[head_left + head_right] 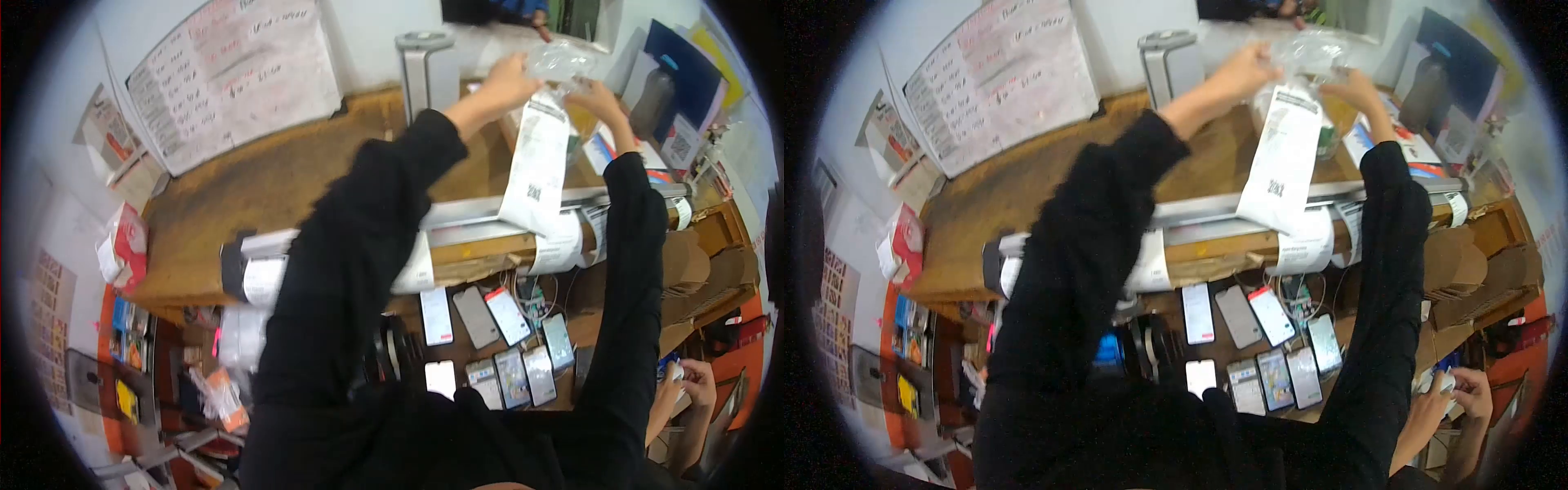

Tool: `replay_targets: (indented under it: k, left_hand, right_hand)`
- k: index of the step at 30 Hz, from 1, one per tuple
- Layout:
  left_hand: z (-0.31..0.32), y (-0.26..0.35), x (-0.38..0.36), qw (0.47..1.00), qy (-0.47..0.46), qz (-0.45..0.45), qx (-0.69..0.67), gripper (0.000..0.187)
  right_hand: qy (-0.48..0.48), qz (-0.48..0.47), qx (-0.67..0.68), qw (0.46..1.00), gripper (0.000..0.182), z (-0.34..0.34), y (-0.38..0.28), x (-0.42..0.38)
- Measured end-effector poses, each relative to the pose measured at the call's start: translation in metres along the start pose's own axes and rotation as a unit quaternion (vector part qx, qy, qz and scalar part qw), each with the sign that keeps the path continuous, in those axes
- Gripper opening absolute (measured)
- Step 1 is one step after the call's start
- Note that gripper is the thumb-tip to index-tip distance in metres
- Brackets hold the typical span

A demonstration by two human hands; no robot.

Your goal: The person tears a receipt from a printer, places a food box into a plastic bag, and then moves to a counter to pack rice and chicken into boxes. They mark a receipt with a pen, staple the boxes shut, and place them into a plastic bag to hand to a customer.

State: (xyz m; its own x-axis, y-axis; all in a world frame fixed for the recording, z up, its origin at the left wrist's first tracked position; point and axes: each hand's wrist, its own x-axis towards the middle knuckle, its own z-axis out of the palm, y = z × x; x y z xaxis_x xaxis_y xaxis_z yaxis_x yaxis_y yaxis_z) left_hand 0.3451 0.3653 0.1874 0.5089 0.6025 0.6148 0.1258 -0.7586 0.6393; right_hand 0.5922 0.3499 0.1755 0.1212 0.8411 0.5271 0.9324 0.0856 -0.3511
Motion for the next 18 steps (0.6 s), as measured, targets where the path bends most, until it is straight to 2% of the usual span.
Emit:
replay_targets:
  k: [1,2,3,4,5,7,8,9,10,13,14,16,18]
  left_hand:
    - [-0.027,0.027,-0.028,0.996,-0.013,-0.007,-0.092,0.047]
    - [-0.045,0.044,-0.054,0.974,-0.017,0.054,-0.221,0.039]
    - [-0.078,0.069,-0.087,0.973,-0.052,0.070,-0.214,0.035]
    - [-0.106,0.083,-0.123,0.976,-0.056,0.118,-0.172,0.037]
    - [-0.132,0.105,-0.165,0.983,-0.010,0.153,-0.103,0.036]
    - [-0.183,0.132,-0.238,0.982,0.098,0.149,-0.059,0.033]
    - [-0.206,0.142,-0.278,0.972,0.199,0.125,0.016,0.032]
    - [-0.227,0.147,-0.317,0.938,0.317,0.084,0.110,0.029]
    - [-0.248,0.151,-0.357,0.909,0.386,0.052,0.146,0.026]
    - [-0.297,0.158,-0.481,0.828,0.514,-0.045,0.221,0.017]
    - [-0.306,0.160,-0.524,0.792,0.568,-0.089,0.207,0.016]
    - [-0.321,0.159,-0.626,0.746,0.597,-0.165,0.245,0.014]
    - [-0.296,0.168,-0.685,0.656,0.659,-0.244,0.274,0.017]
  right_hand:
    - [-0.014,-0.010,-0.009,1.000,0.070,0.001,-0.002,-0.002]
    - [-0.020,0.029,0.002,0.999,0.073,0.002,0.001,-0.004]
    - [-0.028,0.067,0.010,0.997,0.076,0.002,-0.003,-0.007]
    - [-0.073,0.060,-0.019,0.995,0.084,-0.011,-0.022,-0.016]
    - [-0.057,0.069,0.046,0.995,0.086,-0.005,-0.005,-0.015]
    - [0.024,0.017,-0.099,0.995,0.086,-0.008,0.013,-0.013]
    - [0.019,0.005,-0.088,0.996,0.077,-0.016,0.015,-0.017]
    - [0.014,-0.008,-0.077,0.997,0.068,-0.024,0.018,-0.020]
    - [0.009,-0.021,-0.066,0.998,0.059,-0.033,0.019,-0.023]
    - [-0.031,0.077,0.048,0.995,0.044,-0.070,-0.059,-0.066]
    - [-0.042,0.110,0.089,0.989,0.041,-0.078,-0.094,-0.094]
    - [-0.003,0.020,0.120,0.993,0.040,-0.080,-0.167,-0.169]
    - [-0.011,-0.073,0.192,0.979,0.041,-0.065,-0.249,-0.243]
